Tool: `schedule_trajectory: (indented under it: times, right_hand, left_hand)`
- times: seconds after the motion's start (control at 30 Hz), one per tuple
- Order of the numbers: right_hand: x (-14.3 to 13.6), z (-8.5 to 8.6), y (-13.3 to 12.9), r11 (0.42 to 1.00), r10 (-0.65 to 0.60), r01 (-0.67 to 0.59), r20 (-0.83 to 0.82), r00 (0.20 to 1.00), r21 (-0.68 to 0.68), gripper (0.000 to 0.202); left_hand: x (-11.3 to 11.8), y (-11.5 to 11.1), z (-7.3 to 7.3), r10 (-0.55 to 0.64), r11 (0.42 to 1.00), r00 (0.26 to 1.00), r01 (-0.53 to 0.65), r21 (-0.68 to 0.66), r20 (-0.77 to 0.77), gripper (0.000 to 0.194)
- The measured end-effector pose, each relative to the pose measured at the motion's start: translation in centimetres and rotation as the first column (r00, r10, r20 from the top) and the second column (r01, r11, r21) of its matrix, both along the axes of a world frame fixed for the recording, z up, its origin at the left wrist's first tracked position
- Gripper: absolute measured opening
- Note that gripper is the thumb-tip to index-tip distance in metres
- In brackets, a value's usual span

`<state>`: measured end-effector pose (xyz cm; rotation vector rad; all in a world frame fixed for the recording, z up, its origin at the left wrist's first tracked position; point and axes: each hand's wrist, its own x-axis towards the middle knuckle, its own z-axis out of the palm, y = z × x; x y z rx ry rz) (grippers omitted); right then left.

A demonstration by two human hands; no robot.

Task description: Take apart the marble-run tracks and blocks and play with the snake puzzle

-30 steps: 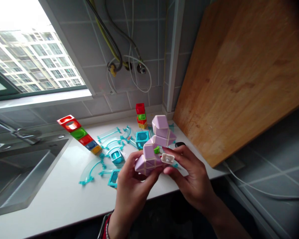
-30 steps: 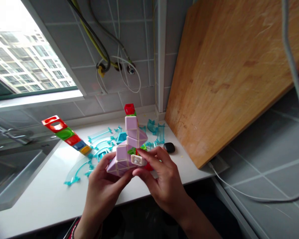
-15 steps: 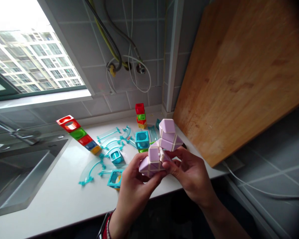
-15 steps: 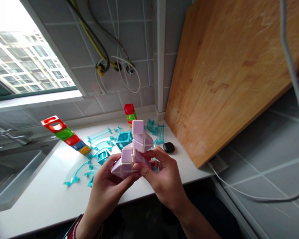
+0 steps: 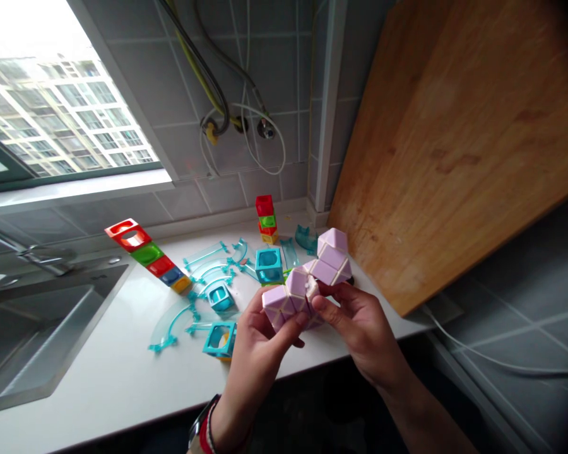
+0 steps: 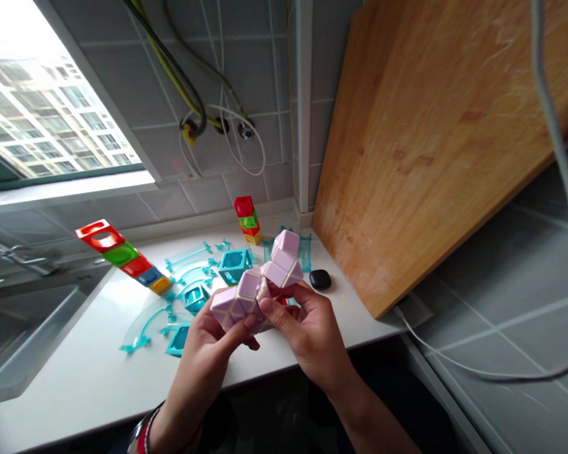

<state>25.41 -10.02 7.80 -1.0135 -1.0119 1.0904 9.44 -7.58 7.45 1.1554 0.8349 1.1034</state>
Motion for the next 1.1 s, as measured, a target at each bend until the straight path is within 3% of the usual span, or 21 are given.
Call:
schedule_trajectory:
  times: [0.27, 0.47, 0.7, 0.83, 0.9, 0.97, 1.1]
  right_hand:
    - [-0.3, 0.2, -0.2, 0.996, 0.083, -0.084, 0.041, 0.996, 0.01, 0.024]
    - [0.0, -0.4, 0.2, 0.991, 0.134, -0.134, -0.031, 0.991, -0.014, 0.023]
    - [-0.1, -0.6, 0.3, 0.977, 0.213, -0.213, -0.084, 0.974, 0.001, 0.019]
    - [-0.2, -0.8, 0.5, 0.984, 0.177, -0.176, -0.048, 0.983, 0.009, 0.02]
    - [-0.4, -0.8, 0.6, 0.992, 0.123, -0.123, -0.007, 0.992, 0.023, 0.02]
    - [-0.7, -0.7, 0.6, 0.998, 0.039, -0.041, 0.036, 0.999, 0.055, 0.02]
    - [-1.5, -0.4, -0.1, 0.985, -0.142, 0.132, 0.084, 0.986, 0.109, 0.019]
  left_hand:
    - [0.4, -0.2, 0.0, -0.015, 1.0, 0.994, 0.016, 0.008, -0.105, 0.036]
    - [0.3, 0.3, -0.6, 0.012, 1.0, 0.999, -0.012, 0.001, -0.044, 0.051]
    - [-0.1, 0.2, -0.2, -0.029, 0.999, 0.999, 0.029, -0.018, -0.023, 0.055]
    - [-0.4, 0.4, -0.5, 0.052, 0.995, 0.993, -0.042, 0.091, -0.102, 0.05]
    - [-0.6, 0.6, -0.8, 0.205, 0.953, 0.96, -0.151, 0.264, -0.188, 0.041]
    - [-0.6, 0.8, -1.2, 0.361, 0.867, 0.901, -0.23, 0.442, -0.239, 0.033]
    - [-0.6, 0.5, -1.8, 0.488, 0.725, 0.833, -0.221, 0.652, -0.261, 0.029]
